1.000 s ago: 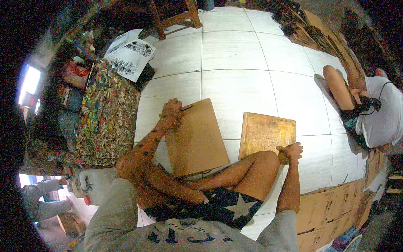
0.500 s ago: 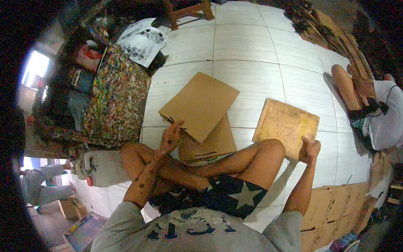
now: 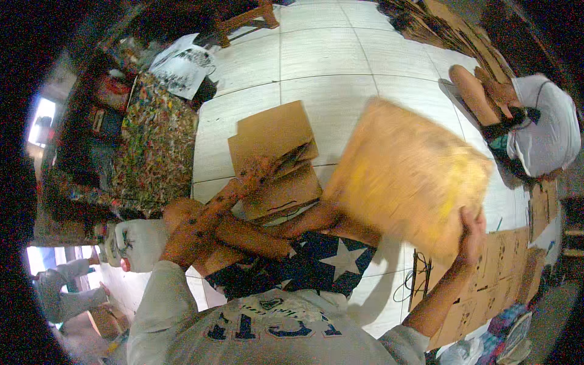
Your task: The person assembles paper bags by inserting a small board into the bottom of a brown paper bag and stacking them.
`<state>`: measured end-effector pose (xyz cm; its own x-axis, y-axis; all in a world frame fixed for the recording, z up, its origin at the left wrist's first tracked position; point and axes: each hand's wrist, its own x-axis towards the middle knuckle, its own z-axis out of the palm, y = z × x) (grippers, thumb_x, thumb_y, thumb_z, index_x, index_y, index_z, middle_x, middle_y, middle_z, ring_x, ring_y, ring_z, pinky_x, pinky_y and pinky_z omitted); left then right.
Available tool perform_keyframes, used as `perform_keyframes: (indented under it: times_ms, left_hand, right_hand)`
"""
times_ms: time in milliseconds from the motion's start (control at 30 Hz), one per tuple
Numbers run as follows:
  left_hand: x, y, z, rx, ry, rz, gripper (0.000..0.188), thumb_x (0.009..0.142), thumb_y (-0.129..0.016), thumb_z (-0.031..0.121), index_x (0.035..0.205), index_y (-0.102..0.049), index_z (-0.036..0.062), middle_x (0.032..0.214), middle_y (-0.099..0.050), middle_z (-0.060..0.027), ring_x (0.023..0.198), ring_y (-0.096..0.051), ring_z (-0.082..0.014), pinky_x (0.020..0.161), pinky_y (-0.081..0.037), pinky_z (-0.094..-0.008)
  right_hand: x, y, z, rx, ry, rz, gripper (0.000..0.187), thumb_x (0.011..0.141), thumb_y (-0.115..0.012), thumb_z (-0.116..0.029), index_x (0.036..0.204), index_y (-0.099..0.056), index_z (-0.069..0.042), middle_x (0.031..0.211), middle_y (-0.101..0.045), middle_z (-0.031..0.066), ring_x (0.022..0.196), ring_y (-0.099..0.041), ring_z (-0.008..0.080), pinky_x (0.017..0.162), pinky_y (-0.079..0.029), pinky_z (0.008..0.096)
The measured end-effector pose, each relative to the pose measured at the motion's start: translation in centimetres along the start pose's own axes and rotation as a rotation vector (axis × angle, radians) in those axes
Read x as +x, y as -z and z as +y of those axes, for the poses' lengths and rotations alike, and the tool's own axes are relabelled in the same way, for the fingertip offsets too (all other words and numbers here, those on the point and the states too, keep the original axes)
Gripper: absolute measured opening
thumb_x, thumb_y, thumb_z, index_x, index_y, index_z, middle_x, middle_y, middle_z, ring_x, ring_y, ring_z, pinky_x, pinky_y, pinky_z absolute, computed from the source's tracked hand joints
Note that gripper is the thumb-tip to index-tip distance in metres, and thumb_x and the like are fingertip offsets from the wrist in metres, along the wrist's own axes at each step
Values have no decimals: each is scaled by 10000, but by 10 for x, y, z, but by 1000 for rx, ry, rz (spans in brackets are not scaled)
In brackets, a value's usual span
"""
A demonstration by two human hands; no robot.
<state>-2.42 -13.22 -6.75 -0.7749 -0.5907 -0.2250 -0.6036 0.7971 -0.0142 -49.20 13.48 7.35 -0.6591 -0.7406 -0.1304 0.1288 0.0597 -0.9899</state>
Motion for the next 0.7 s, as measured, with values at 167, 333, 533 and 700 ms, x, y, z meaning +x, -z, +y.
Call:
perform_keyframes:
  times_ms: [167,333,533,700]
  left_hand:
    - [14,-7,44,-51,-58,6,486,778,-574,179,1232,-450,58,1082,-546,-171,939,-575,-337,727,-494,-445]
    - [45,-16,76,-86,-180,72,475,785,-571,182,1230,-457,57,1077,-559,-167,925,-584,-338,723,-495,-445]
    - [18,-23,80,-132,-128,118,463,794,-566,185,1227,-465,55,1072,-575,-163,907,-594,-338,718,-498,-445]
    - [10,-37,93,-162,-140,141,454,801,-563,188,1225,-472,54,1068,-588,-159,893,-603,-339,714,-499,-445]
  right_hand:
    - [-66,-59,-10,5,-162,-256,452,808,-637,-52,1216,-482,64,1144,-590,124,1029,-569,183,898,-454,311]
    - [-67,-71,1,39,-192,-268,396,815,-594,-3,1193,-494,61,1089,-616,121,981,-587,181,871,-467,318]
    - [-34,-91,2,-110,-171,-366,364,812,-559,28,1168,-503,74,1058,-628,127,941,-599,180,841,-477,316]
    - [-31,-92,23,-91,-159,-293,352,807,-577,21,1149,-516,79,1049,-632,133,922,-605,177,818,-487,312]
